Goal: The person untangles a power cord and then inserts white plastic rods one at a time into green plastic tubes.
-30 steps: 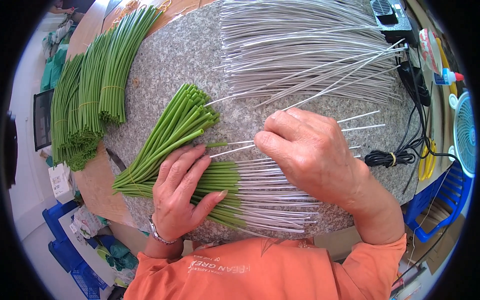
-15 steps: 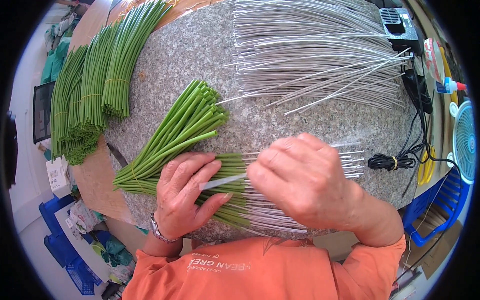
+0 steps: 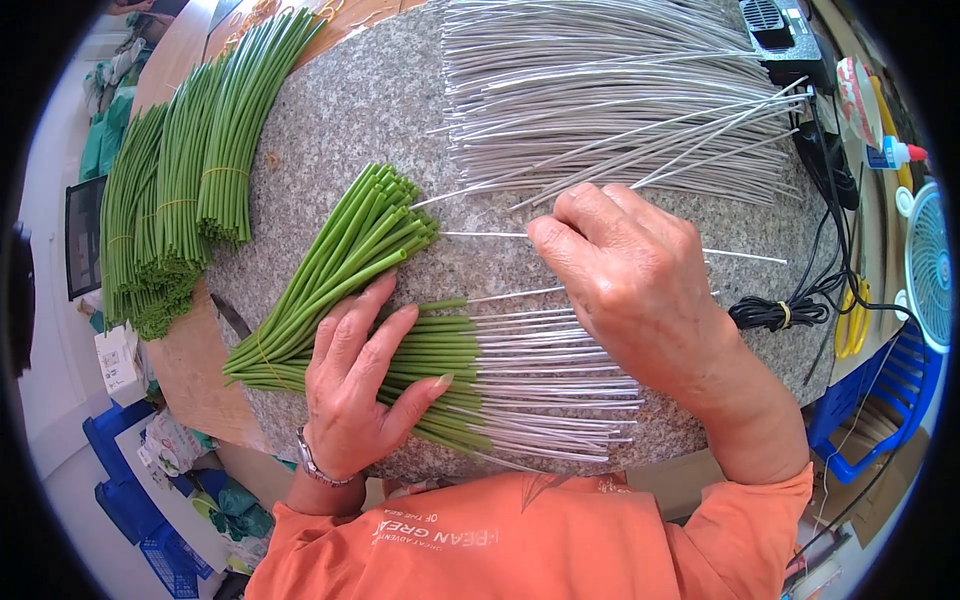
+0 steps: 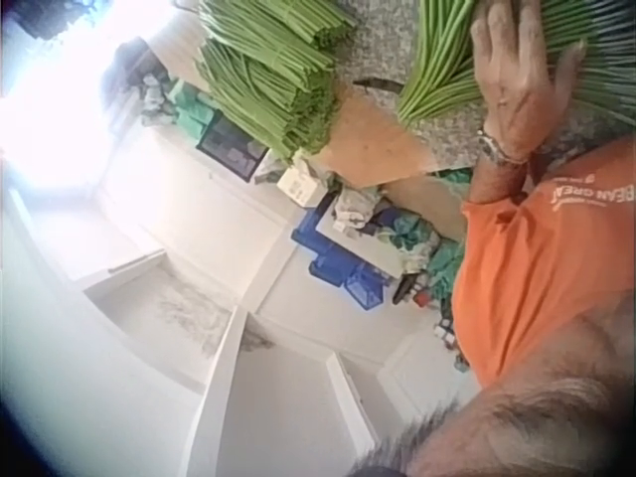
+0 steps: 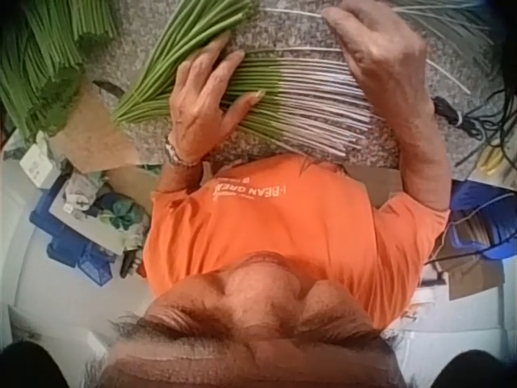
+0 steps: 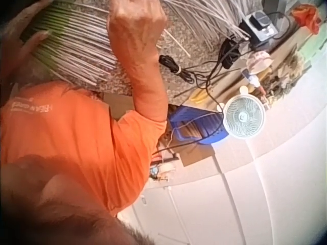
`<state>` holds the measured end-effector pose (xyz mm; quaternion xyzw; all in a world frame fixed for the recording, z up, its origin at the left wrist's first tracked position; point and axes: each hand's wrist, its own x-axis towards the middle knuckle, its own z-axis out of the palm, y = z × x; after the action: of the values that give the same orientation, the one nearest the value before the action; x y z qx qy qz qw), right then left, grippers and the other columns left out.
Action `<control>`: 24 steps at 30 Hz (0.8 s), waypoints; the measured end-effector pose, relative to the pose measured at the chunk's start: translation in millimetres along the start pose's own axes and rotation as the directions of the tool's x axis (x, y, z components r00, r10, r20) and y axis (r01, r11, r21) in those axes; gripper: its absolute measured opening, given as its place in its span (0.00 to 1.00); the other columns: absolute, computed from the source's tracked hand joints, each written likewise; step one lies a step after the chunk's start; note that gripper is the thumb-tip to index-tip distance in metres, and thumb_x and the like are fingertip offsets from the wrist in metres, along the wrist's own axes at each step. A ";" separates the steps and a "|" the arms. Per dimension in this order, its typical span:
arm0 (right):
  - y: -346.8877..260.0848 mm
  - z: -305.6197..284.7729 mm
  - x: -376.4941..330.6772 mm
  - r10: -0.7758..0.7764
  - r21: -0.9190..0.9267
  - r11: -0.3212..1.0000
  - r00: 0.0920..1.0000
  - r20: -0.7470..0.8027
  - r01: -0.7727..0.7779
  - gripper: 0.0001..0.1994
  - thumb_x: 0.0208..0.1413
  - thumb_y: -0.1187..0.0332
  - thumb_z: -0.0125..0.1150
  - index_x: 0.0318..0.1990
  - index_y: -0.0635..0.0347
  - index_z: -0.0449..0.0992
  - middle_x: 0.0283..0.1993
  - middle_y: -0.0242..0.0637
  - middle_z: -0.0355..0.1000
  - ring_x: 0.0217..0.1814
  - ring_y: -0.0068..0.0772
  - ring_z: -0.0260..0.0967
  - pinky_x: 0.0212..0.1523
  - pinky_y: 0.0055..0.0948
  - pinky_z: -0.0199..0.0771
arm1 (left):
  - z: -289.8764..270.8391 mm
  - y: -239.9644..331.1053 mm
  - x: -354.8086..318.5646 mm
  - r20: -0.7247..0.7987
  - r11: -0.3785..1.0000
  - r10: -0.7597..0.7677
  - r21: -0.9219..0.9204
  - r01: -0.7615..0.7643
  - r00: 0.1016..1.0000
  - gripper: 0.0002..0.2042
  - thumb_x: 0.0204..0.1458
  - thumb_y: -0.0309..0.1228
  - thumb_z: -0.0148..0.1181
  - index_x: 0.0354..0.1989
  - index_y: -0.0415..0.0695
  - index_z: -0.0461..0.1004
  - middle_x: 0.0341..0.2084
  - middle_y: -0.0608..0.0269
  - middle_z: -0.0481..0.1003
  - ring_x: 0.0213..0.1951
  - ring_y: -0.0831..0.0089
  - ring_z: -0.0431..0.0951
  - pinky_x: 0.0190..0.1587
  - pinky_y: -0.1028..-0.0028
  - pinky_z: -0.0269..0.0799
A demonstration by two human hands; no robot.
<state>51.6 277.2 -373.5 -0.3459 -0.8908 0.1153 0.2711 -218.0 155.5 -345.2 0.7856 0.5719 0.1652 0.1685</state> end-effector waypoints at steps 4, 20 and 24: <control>0.0 0.6 0.8 -0.004 0.004 1.000 1.000 -0.014 0.004 0.12 0.48 0.80 0.69 0.42 0.60 0.82 0.38 0.32 0.75 0.38 0.36 0.77 0.35 0.36 0.80 | -0.4 -0.3 -0.1 0.010 1.000 -0.001 0.008 0.000 1.000 0.32 0.55 0.42 0.79 0.63 0.35 0.80 0.70 0.39 0.75 0.64 0.42 0.78 0.68 0.51 0.73; 0.6 1.4 0.1 -0.081 0.188 0.979 0.996 0.034 0.074 0.11 0.50 0.76 0.68 0.42 0.61 0.83 0.39 0.35 0.76 0.37 0.39 0.77 0.36 0.37 0.80 | -0.9 0.6 1.3 0.015 1.000 -0.004 0.013 0.004 1.000 0.32 0.54 0.42 0.79 0.62 0.35 0.81 0.69 0.43 0.77 0.63 0.44 0.78 0.68 0.52 0.73; -12.5 9.6 -3.3 -0.146 0.258 0.958 0.987 0.064 0.125 0.13 0.52 0.74 0.67 0.46 0.64 0.83 0.43 0.37 0.77 0.41 0.40 0.78 0.41 0.38 0.81 | -1.1 0.2 1.1 0.026 1.000 0.006 0.015 -0.006 1.000 0.30 0.53 0.42 0.79 0.60 0.35 0.82 0.66 0.46 0.79 0.62 0.46 0.78 0.67 0.53 0.73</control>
<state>41.3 265.6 -377.9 -0.2416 -0.9008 0.2232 0.2835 -218.0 156.6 -344.0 0.7907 0.5685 0.1510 0.1695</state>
